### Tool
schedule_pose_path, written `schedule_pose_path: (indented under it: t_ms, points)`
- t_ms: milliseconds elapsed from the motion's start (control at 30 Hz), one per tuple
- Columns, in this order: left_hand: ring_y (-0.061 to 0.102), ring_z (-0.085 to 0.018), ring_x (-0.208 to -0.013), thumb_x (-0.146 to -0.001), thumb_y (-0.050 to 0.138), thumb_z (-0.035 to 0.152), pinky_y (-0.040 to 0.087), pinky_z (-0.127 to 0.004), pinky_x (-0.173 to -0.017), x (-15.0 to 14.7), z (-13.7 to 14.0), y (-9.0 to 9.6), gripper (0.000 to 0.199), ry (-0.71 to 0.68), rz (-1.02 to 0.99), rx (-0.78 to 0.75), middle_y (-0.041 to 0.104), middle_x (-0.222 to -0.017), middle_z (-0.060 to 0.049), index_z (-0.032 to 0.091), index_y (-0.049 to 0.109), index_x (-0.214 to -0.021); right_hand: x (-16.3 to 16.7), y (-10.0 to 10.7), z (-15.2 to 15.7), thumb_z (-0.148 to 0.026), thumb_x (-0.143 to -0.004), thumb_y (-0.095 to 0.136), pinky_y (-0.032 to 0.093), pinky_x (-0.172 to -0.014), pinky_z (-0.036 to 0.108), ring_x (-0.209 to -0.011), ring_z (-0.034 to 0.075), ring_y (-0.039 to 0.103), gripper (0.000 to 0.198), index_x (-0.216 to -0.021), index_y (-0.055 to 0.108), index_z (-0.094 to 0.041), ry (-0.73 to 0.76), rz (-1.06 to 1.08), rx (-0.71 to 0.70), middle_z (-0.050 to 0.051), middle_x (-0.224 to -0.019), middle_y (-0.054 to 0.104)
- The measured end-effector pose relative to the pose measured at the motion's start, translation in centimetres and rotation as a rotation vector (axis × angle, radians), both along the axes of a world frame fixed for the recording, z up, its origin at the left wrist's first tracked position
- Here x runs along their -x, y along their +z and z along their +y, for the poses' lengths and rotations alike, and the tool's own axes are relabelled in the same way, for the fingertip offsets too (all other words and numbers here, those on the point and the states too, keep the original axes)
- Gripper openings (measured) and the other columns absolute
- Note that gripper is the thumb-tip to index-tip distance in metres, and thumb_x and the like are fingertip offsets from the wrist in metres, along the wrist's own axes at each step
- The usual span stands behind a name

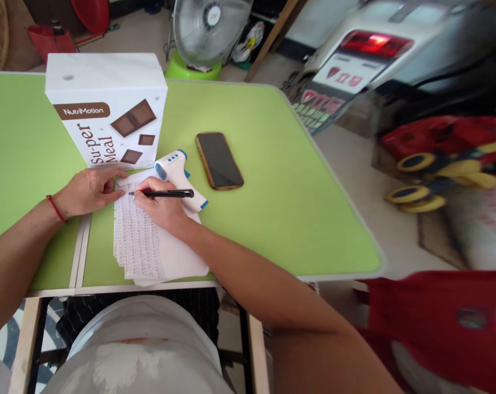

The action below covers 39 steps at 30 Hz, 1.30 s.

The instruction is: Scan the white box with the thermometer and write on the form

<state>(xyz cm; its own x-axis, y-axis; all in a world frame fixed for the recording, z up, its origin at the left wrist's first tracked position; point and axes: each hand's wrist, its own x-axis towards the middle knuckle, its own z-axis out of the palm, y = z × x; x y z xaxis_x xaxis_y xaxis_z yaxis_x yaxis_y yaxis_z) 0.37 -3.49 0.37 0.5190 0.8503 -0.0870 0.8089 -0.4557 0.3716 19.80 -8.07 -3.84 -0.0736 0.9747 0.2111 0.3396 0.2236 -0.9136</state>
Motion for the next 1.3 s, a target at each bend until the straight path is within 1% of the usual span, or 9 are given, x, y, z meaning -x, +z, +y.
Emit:
schedule_pose_path:
  t_ms: [100, 233, 500, 633, 767, 900, 1067, 1300]
  points:
    - [0.063, -0.022, -0.075, -0.089, 0.060, 0.030, 0.043, -0.032, -0.065, -0.07, -0.07, 0.24, 0.043, -0.011, 0.011, -0.002, 0.067, -0.075, -0.002, 0.017, 0.066, -0.129, -0.01, -0.14, 0.18, -0.014, -0.076, 0.062, 0.044, -0.058, 0.027, -0.059, 0.012, 0.053, 0.010, -0.069, 0.061, -0.021, 0.011, -0.007, -0.033, -0.003, -0.065, 0.064]
    - [0.062, -0.021, -0.074, -0.089, 0.060, 0.030, 0.041, -0.032, -0.065, -0.14, -0.15, 0.35, 0.043, 0.000, 0.024, 0.005, 0.067, -0.076, -0.003, 0.017, 0.066, -0.130, -0.07, -0.12, 0.25, -0.015, -0.078, 0.062, 0.044, -0.057, 0.026, -0.058, 0.012, 0.053, 0.009, -0.071, 0.062, -0.022, 0.040, -0.039, -0.066, -0.003, -0.065, 0.065]
    - [0.061, -0.020, -0.072, -0.090, 0.061, 0.029, 0.037, -0.031, -0.062, -0.17, -0.20, 0.45, 0.042, 0.010, 0.022, 0.007, 0.068, -0.076, -0.003, 0.016, 0.067, -0.129, -0.10, -0.16, 0.13, -0.017, -0.078, 0.061, 0.044, -0.058, 0.027, -0.060, 0.012, 0.053, 0.009, -0.070, 0.060, -0.021, 0.039, -0.053, -0.054, -0.002, -0.066, 0.064]
    - [0.061, -0.020, -0.072, -0.090, 0.061, 0.030, 0.037, -0.031, -0.061, -0.13, -0.13, 0.37, 0.042, 0.005, 0.012, 0.000, 0.067, -0.075, -0.002, 0.016, 0.067, -0.129, -0.14, -0.24, 0.16, -0.017, -0.077, 0.061, 0.044, -0.058, 0.027, -0.060, 0.012, 0.053, 0.008, -0.070, 0.059, -0.021, 0.042, -0.050, -0.045, -0.002, -0.065, 0.063]
    - [0.061, -0.020, -0.073, -0.090, 0.060, 0.032, 0.038, -0.031, -0.062, -0.08, -0.08, 0.25, 0.043, 0.003, 0.016, -0.004, 0.067, -0.076, -0.003, 0.016, 0.067, -0.130, -0.20, -0.22, 0.30, -0.017, -0.076, 0.059, 0.043, -0.057, 0.027, -0.058, 0.012, 0.051, 0.009, -0.068, 0.057, -0.022, 0.012, -0.010, -0.050, -0.003, -0.063, 0.062]
    - [0.062, -0.020, -0.074, -0.090, 0.060, 0.033, 0.040, -0.030, -0.064, -0.03, -0.07, 0.23, 0.043, -0.002, 0.011, -0.007, 0.068, -0.076, -0.003, 0.016, 0.067, -0.130, -0.22, -0.03, 0.35, -0.016, -0.077, 0.060, 0.044, -0.059, 0.028, -0.059, 0.012, 0.052, 0.010, -0.069, 0.057, -0.022, 0.030, -0.038, -0.047, -0.003, -0.065, 0.062]
    - [0.061, -0.020, -0.072, -0.090, 0.060, 0.032, 0.037, -0.030, -0.062, -0.12, -0.09, 0.30, 0.043, 0.002, 0.017, 0.001, 0.067, -0.075, -0.002, 0.017, 0.067, -0.130, -0.20, 0.07, 0.27, -0.015, -0.076, 0.061, 0.043, -0.060, 0.028, -0.061, 0.013, 0.052, 0.010, -0.069, 0.058, -0.021, 0.047, -0.053, -0.013, -0.002, -0.065, 0.062]
    - [0.060, -0.020, -0.071, -0.090, 0.060, 0.034, 0.037, -0.031, -0.064, -0.07, -0.03, 0.27, 0.044, 0.007, 0.010, 0.009, 0.067, -0.076, -0.003, 0.017, 0.066, -0.131, -0.24, -0.07, 0.27, -0.016, -0.077, 0.059, 0.043, -0.059, 0.028, -0.061, 0.013, 0.052, 0.010, -0.069, 0.056, -0.022, 0.031, -0.061, -0.026, -0.003, -0.065, 0.060]
